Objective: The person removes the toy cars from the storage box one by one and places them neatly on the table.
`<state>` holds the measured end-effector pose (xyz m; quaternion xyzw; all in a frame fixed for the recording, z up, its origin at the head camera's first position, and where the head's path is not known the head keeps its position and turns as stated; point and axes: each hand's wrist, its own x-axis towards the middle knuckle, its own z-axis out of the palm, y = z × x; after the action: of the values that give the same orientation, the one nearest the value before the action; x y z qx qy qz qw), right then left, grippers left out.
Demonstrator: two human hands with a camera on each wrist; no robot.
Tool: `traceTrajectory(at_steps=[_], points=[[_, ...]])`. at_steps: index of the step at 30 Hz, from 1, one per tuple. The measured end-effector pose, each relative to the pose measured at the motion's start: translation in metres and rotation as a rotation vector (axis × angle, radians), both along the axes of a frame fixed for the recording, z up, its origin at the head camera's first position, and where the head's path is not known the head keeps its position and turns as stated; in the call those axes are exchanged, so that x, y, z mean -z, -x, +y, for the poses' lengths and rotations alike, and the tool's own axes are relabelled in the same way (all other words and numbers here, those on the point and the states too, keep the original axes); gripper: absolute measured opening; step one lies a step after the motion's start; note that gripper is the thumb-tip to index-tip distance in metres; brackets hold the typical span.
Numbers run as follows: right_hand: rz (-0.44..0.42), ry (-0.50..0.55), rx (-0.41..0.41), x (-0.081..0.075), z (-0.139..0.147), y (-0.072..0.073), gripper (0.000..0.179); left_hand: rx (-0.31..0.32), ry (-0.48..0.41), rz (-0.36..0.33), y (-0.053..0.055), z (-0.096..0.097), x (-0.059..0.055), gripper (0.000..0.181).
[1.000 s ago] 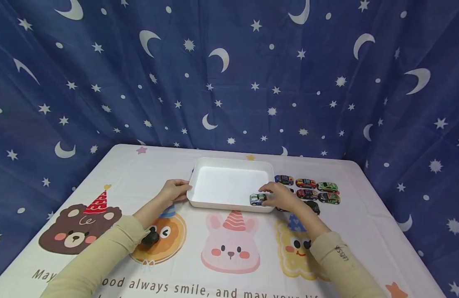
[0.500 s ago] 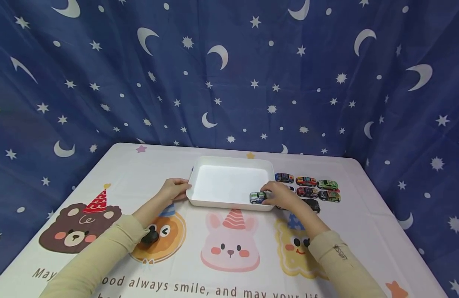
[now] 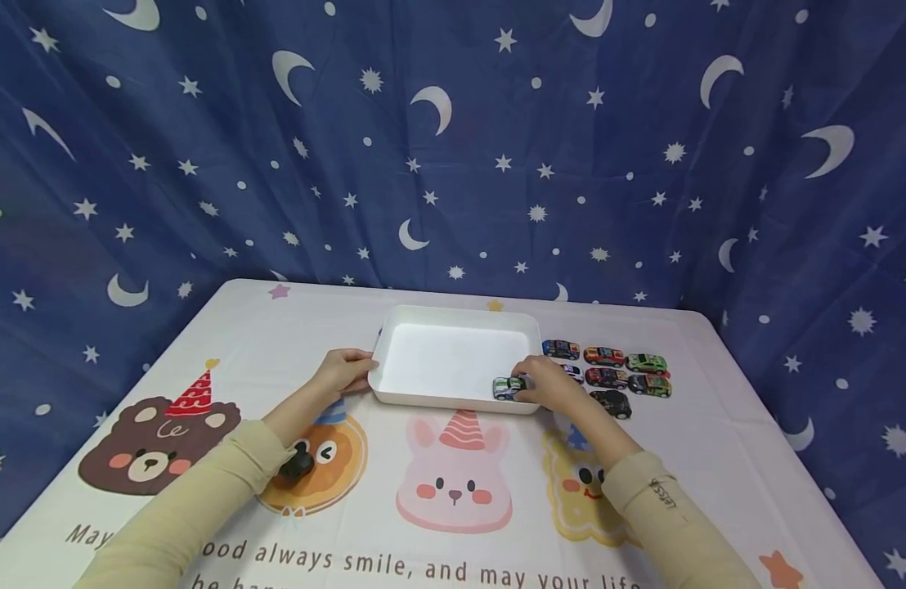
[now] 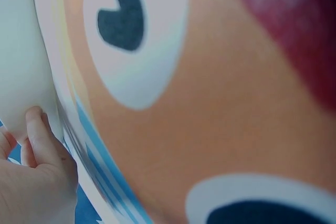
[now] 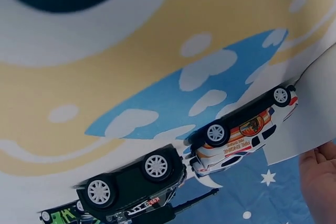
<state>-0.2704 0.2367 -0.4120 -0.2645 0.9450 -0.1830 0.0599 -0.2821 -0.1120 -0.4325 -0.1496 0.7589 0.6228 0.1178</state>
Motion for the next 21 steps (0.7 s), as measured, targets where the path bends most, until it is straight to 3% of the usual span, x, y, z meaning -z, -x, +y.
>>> traceTrajectory(at_steps=[6, 21], points=[[0.033, -0.003, -0.032, -0.0002, -0.0003, 0.0, 0.03, -0.006, 0.01, -0.008, 0.001, 0.0011, -0.0013, 0.031], [-0.034, -0.054, 0.013, 0.0016, -0.0098, 0.0059, 0.033, 0.005, 0.022, -0.01, 0.0015, 0.0001, -0.001, 0.032]])
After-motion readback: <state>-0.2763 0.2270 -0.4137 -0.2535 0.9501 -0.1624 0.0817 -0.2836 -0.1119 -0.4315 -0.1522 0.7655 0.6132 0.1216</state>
